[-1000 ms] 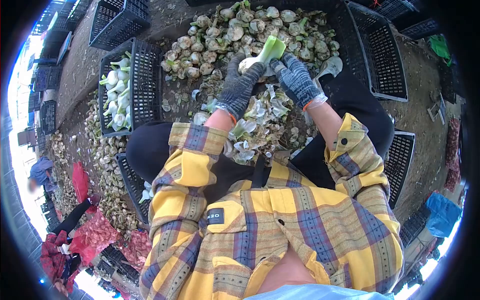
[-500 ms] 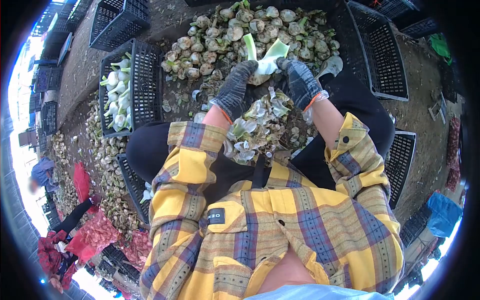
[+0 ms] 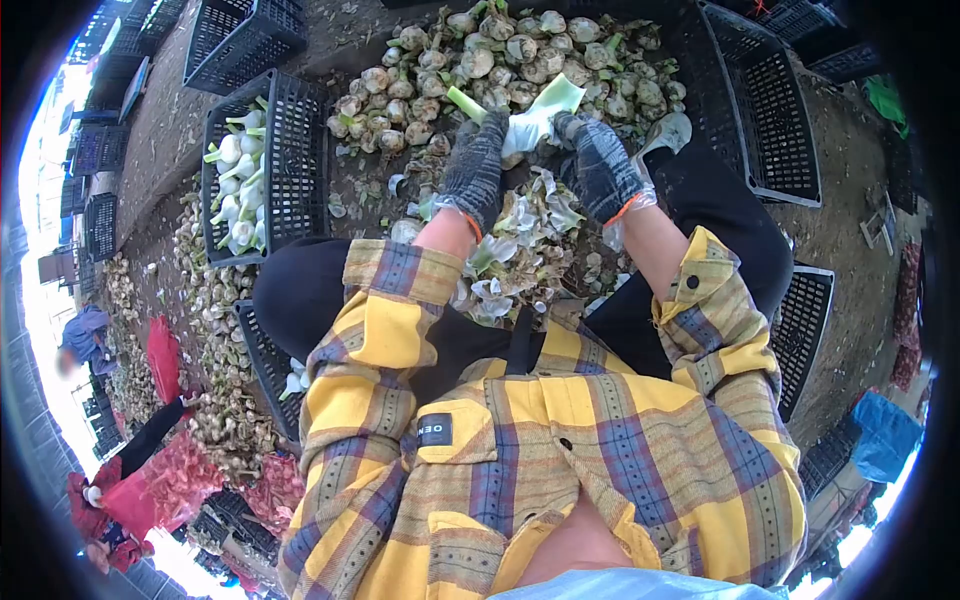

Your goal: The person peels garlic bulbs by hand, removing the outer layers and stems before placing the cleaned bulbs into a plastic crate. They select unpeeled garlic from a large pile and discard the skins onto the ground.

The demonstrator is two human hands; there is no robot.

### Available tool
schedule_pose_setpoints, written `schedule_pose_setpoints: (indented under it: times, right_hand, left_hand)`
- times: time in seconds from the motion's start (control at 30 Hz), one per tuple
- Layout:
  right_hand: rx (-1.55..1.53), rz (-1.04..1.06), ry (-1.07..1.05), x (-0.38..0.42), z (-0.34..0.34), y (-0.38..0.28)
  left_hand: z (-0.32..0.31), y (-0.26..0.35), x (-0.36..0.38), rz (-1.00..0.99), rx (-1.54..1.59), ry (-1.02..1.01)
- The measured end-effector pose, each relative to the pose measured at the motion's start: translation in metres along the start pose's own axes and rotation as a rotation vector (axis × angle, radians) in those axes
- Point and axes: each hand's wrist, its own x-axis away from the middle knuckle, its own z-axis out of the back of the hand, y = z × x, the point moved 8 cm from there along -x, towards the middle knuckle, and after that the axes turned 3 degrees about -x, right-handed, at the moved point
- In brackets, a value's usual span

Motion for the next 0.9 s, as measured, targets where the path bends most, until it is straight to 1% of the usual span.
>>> schedule_pose_setpoints:
  times: [0.03,0.07,0.1,0.13,0.17,0.2,0.23,0.27,0.3,0.37,0.4,0.43,0.47,0.5,0.53,0.57,0.6,0.63,0.67,0.7,0.77,0.8,0.83,0.9]
  right_hand:
    - [0.0,-0.002,0.0,0.0,0.001,-0.001]
    - [0.074,0.042,-0.045,0.001,-0.001,-0.005]
    - [0.149,0.085,-0.091,0.001,-0.003,-0.01]
    - [0.15,0.083,-0.091,-0.002,0.003,-0.007]
    - [0.649,0.467,-0.165,0.001,-0.003,-0.023]
    - [1.145,0.853,-0.236,0.012,-0.019,-0.025]
    - [1.144,0.855,-0.237,0.005,-0.015,-0.02]
    - [0.96,0.708,-0.233,-0.008,-0.004,-0.013]
    - [0.775,0.559,-0.227,-0.016,0.005,-0.006]
    - [-0.175,0.065,-0.089,-0.005,0.003,-0.008]
    - [-0.226,0.073,-0.015,-0.003,0.006,-0.017]
    - [-0.278,0.08,0.058,-0.002,0.011,-0.023]
    - [-0.261,0.145,0.06,0.001,0.014,-0.033]
    - [-0.325,0.169,0.022,-0.011,0.027,-0.034]
    - [-0.161,0.209,0.073,-0.01,0.032,-0.04]
    - [0.003,0.248,0.124,-0.01,0.036,-0.046]
    - [0.958,0.37,-0.098,-0.008,0.006,-0.055]
    - [1.913,0.444,-0.343,-0.004,-0.011,-0.038]
    - [1.474,0.147,-0.297,-0.02,0.026,-0.001]
    - [1.473,0.147,-0.296,-0.011,0.022,0.002]
    - [1.932,0.553,-0.056,0.021,-0.004,-0.009]
    - [1.806,0.373,-0.001,0.022,-0.016,-0.025]
    - [1.806,0.371,0.003,0.02,-0.017,-0.03]
    - [1.265,0.29,-0.149,0.009,-0.017,-0.033]
  left_hand:
    - [-0.002,-0.002,-0.003,-0.002,0.129,-0.031]
    - [0.001,-0.004,-0.007,0.0,0.129,-0.03]
    - [0.002,-0.007,-0.008,0.062,0.128,-0.04]
    - [0.002,-0.012,-0.009,0.125,0.128,-0.05]
    - [0.004,-0.015,-0.011,0.126,0.129,-0.049]
    - [0.007,-0.019,-0.014,0.134,0.088,-0.042]
    - [0.009,-0.021,-0.015,0.141,0.046,-0.035]
    - [0.015,-0.021,-0.017,0.143,-0.022,-0.014]
    - [0.015,-0.021,-0.017,0.145,-0.024,-0.012]
    - [0.01,-0.004,-0.018,0.028,0.173,-0.037]
    - [0.015,-0.001,-0.014,0.084,0.252,0.063]
    - [0.021,0.003,-0.015,0.08,0.254,0.066]
    - [0.027,0.008,-0.018,0.084,0.278,0.049]
    - [0.03,0.011,-0.021,0.09,0.3,0.031]
    - [0.037,0.012,-0.025,0.039,0.411,0.116]
    - [0.039,0.012,-0.027,0.039,0.411,0.116]
    - [0.047,0.016,-0.028,-0.012,0.37,0.153]
    - [0.047,0.026,-0.022,-0.063,0.328,0.189]
    - [0.045,0.03,-0.013,-0.105,0.272,0.277]
    - [0.048,0.028,-0.017,-0.105,0.272,0.276]
    - [0.044,0.033,-0.026,-0.253,0.084,0.129]
    - [0.039,0.037,-0.02,-0.272,-0.075,0.126]
    - [0.034,0.041,-0.009,-0.27,-0.076,0.123]
    - [0.01,0.063,0.014,-0.515,-0.63,0.079]
